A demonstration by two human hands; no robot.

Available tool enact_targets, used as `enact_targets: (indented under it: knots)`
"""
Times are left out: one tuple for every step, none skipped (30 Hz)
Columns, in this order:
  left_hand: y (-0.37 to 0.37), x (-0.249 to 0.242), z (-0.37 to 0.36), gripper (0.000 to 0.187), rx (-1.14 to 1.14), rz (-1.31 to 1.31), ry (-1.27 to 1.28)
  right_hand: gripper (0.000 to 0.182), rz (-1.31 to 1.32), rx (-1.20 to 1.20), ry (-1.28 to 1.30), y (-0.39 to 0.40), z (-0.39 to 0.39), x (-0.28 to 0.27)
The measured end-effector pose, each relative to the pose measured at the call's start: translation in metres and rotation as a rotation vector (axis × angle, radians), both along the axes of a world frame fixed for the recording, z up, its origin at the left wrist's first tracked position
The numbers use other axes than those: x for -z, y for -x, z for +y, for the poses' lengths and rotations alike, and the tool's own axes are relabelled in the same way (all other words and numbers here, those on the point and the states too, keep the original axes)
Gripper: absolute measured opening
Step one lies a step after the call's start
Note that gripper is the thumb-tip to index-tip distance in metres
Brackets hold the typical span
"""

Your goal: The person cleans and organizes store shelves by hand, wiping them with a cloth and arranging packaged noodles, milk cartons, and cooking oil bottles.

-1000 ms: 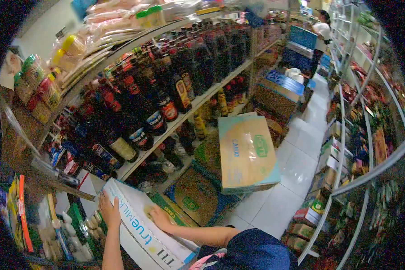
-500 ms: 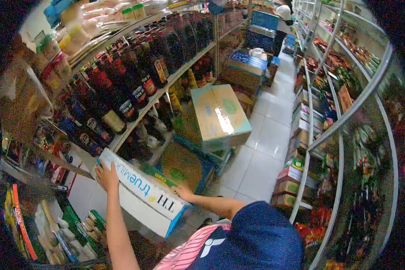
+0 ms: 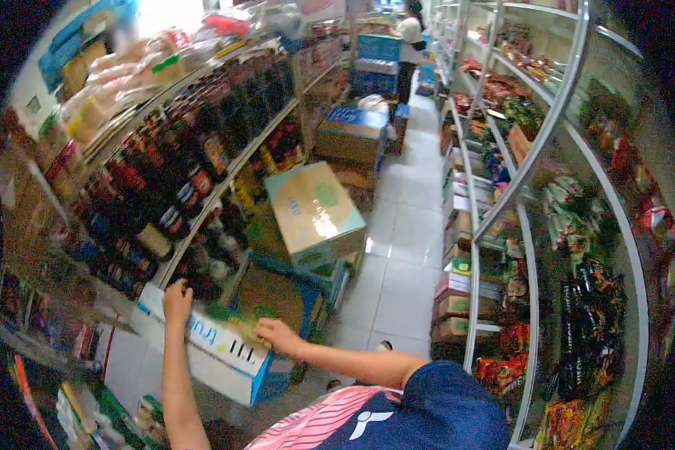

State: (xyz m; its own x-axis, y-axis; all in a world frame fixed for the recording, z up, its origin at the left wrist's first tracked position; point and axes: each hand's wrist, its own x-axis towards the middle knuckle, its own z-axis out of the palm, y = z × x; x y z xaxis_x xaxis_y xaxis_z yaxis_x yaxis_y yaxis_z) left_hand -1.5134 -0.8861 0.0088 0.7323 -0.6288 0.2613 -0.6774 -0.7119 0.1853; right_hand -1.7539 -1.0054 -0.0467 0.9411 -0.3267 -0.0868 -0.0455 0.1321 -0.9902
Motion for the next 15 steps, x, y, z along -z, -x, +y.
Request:
enact_targets:
  knots:
    - [0.010,-0.003,-0.023,0.026,0.095,0.305,0.145,0.028,-0.088,-0.008,0.036,0.007,-0.006,-0.002]
    - [0.024,-0.004,-0.044,0.027,0.187,0.615,0.275,0.024,-0.095,0.003,-0.019,0.017,-0.011,-0.002]
    - [0.043,-0.010,-0.067,0.027,0.284,0.747,0.301,0.022,-0.079,0.065,-0.047,0.028,-0.020,-0.009]
    - [0.064,-0.015,-0.092,0.027,0.382,0.879,0.324,0.019,-0.065,0.129,-0.075,0.040,-0.033,-0.015]
    - [0.080,-0.011,-0.115,0.027,0.480,0.990,0.299,0.018,-0.010,0.253,-0.113,0.051,-0.050,-0.021]
    - [0.096,-0.007,-0.139,0.028,0.580,1.102,0.272,0.017,0.047,0.378,-0.150,0.062,-0.071,-0.028]
    - [0.119,-0.013,-0.160,0.031,0.634,1.196,0.237,0.021,0.107,0.517,-0.119,0.073,-0.093,-0.032]
    - [0.143,-0.021,-0.180,0.034,0.687,1.290,0.199,0.021,-0.005,0.602,-0.276,0.082,-0.117,-0.020]
    - [0.165,-0.023,-0.199,0.040,0.784,1.308,0.162,0.022,-0.041,0.684,-0.224,0.095,-0.137,-0.026]
    - [0.185,-0.023,-0.219,0.047,0.880,1.323,0.126,0.025,-0.077,0.765,-0.169,0.106,-0.155,-0.033]
    - [0.203,-0.016,-0.238,0.051,0.911,1.392,0.164,0.025,-0.079,0.790,-0.162,0.117,-0.169,-0.030]
    - [0.222,-0.009,-0.257,0.056,0.941,1.462,0.201,0.027,-0.143,0.817,-0.191,0.127,-0.182,-0.023]
    - [0.243,-0.014,-0.273,0.058,0.948,1.379,0.298,0.030,-0.206,0.844,-0.216,0.139,-0.196,-0.023]
    - [0.257,-0.012,-0.290,0.058,0.971,1.389,0.289,0.030,-0.205,0.868,-0.208,0.154,-0.207,-0.025]
    - [0.269,-0.006,-0.306,0.054,0.856,1.459,0.313,0.034,-0.196,0.781,-0.219,0.171,-0.213,-0.035]
